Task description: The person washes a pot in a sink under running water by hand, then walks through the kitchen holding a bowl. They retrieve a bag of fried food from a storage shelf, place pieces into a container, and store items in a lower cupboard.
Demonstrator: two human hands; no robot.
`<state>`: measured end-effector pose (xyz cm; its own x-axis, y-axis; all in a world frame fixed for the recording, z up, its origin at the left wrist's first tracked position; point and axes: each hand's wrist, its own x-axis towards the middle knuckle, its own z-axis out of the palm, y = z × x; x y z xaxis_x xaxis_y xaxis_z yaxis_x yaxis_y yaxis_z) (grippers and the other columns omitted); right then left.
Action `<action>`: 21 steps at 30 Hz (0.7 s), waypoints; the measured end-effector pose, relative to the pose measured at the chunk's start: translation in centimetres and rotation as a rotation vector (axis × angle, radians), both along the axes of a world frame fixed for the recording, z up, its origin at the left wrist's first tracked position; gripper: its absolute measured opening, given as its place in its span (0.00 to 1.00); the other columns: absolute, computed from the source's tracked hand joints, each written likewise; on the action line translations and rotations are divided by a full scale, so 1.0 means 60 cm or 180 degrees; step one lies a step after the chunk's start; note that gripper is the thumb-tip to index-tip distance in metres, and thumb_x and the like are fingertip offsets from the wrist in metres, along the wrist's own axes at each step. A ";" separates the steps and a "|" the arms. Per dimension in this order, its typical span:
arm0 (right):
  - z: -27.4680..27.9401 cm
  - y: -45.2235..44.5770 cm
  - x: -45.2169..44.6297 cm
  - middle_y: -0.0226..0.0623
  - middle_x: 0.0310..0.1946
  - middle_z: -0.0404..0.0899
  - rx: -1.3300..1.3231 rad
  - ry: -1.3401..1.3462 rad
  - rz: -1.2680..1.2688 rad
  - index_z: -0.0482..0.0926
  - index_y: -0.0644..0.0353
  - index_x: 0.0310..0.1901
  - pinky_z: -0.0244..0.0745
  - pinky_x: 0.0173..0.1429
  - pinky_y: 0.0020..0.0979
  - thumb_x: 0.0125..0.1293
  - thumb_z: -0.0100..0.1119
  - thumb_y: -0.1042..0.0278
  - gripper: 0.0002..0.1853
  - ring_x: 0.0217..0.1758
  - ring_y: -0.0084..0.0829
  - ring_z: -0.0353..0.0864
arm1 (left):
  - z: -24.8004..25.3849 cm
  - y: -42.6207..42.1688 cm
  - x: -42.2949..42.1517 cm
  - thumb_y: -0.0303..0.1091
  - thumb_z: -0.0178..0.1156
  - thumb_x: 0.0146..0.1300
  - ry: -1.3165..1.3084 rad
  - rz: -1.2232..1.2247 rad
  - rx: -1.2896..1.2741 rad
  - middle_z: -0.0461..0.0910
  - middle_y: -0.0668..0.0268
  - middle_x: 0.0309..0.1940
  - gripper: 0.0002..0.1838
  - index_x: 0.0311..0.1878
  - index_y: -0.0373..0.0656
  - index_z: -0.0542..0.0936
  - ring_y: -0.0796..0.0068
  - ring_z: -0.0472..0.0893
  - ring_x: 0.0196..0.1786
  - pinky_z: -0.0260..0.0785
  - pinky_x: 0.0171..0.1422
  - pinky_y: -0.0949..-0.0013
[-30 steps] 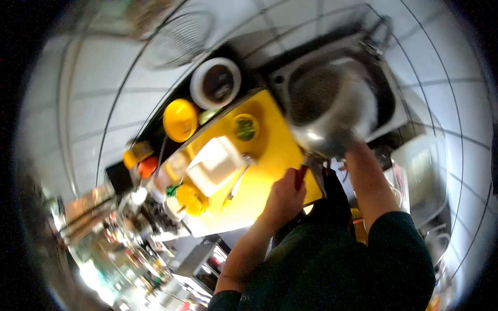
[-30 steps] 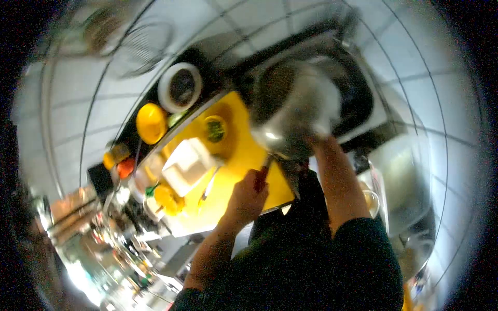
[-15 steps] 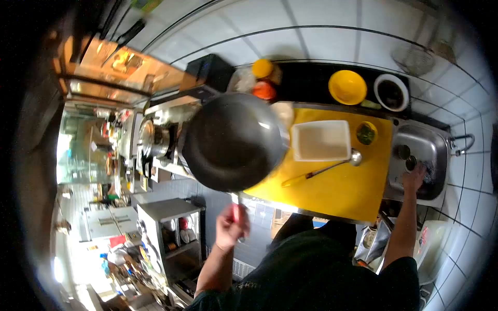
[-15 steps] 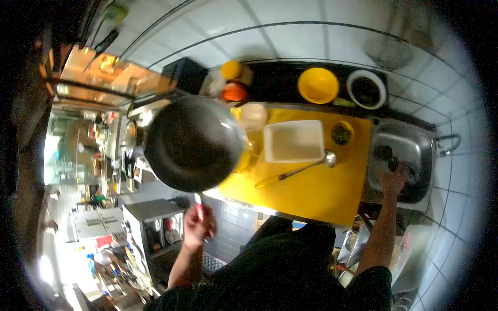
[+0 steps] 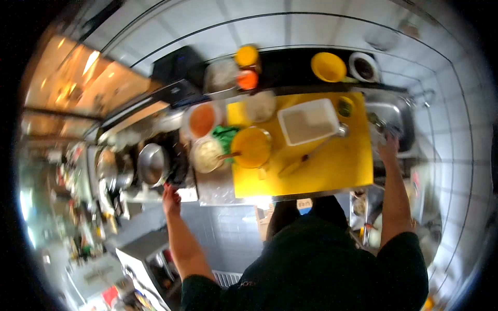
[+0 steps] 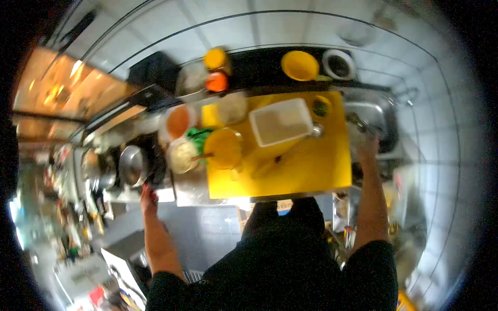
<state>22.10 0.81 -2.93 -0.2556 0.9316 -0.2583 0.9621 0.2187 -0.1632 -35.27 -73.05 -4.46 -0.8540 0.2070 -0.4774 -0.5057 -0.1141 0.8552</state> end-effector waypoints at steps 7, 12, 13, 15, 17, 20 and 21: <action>0.040 -0.035 0.010 0.58 0.82 0.40 -0.0141 -0.0125 -0.0438 0.62 0.53 0.77 0.57 0.79 0.58 0.65 0.66 0.56 0.41 0.83 0.59 0.46 | -0.010 -0.051 -0.026 0.49 0.60 0.75 0.1100 0.0052 -0.2617 0.80 0.62 0.31 0.23 0.57 0.35 0.77 0.66 0.79 0.29 0.76 0.36 0.61; 0.029 -0.058 0.020 0.59 0.81 0.42 -0.0371 -0.0069 -0.0379 0.60 0.57 0.78 0.55 0.80 0.56 0.66 0.65 0.56 0.41 0.84 0.59 0.45 | 0.088 0.081 0.117 0.36 0.64 0.73 0.3587 0.0303 -0.3656 0.73 0.48 0.64 0.26 0.68 0.32 0.71 0.52 0.78 0.59 0.76 0.62 0.54; 0.009 -0.055 0.033 0.59 0.81 0.43 -0.0383 -0.0102 -0.0256 0.59 0.59 0.78 0.54 0.81 0.55 0.67 0.65 0.55 0.42 0.84 0.58 0.43 | 0.131 0.182 0.192 0.22 0.63 0.69 0.4100 0.0134 -0.3299 0.73 0.50 0.63 0.24 0.67 0.34 0.72 0.58 0.79 0.56 0.75 0.63 0.60; -0.014 -0.051 0.048 0.58 0.81 0.43 -0.0492 -0.0126 -0.0341 0.57 0.58 0.79 0.53 0.82 0.55 0.68 0.65 0.54 0.43 0.84 0.58 0.42 | 0.103 0.262 0.298 0.15 0.58 0.65 0.3020 -0.0879 -0.2084 0.75 0.57 0.64 0.25 0.66 0.36 0.72 0.63 0.77 0.60 0.70 0.67 0.64; -0.005 -0.056 0.034 0.57 0.82 0.42 -0.0688 -0.0068 -0.0515 0.54 0.57 0.80 0.50 0.83 0.54 0.67 0.65 0.54 0.45 0.85 0.56 0.41 | 0.123 0.376 0.405 0.20 0.62 0.64 0.3688 -0.2289 -0.1875 0.77 0.52 0.59 0.23 0.64 0.37 0.75 0.52 0.78 0.60 0.69 0.68 0.57; 0.007 -0.048 0.024 0.56 0.82 0.43 -0.0824 0.0176 -0.0579 0.51 0.57 0.81 0.49 0.83 0.52 0.67 0.65 0.55 0.46 0.85 0.55 0.41 | 0.115 0.512 0.507 0.26 0.66 0.61 0.4018 -0.3359 -0.1841 0.72 0.46 0.64 0.28 0.65 0.34 0.73 0.44 0.75 0.63 0.69 0.69 0.50; 0.001 -0.038 0.029 0.57 0.81 0.46 -0.0770 0.0148 -0.0306 0.52 0.59 0.80 0.52 0.83 0.52 0.66 0.66 0.59 0.46 0.84 0.56 0.44 | 0.099 0.544 0.526 0.27 0.66 0.61 0.3981 -0.3460 -0.1874 0.71 0.45 0.64 0.29 0.66 0.32 0.72 0.43 0.74 0.63 0.69 0.70 0.49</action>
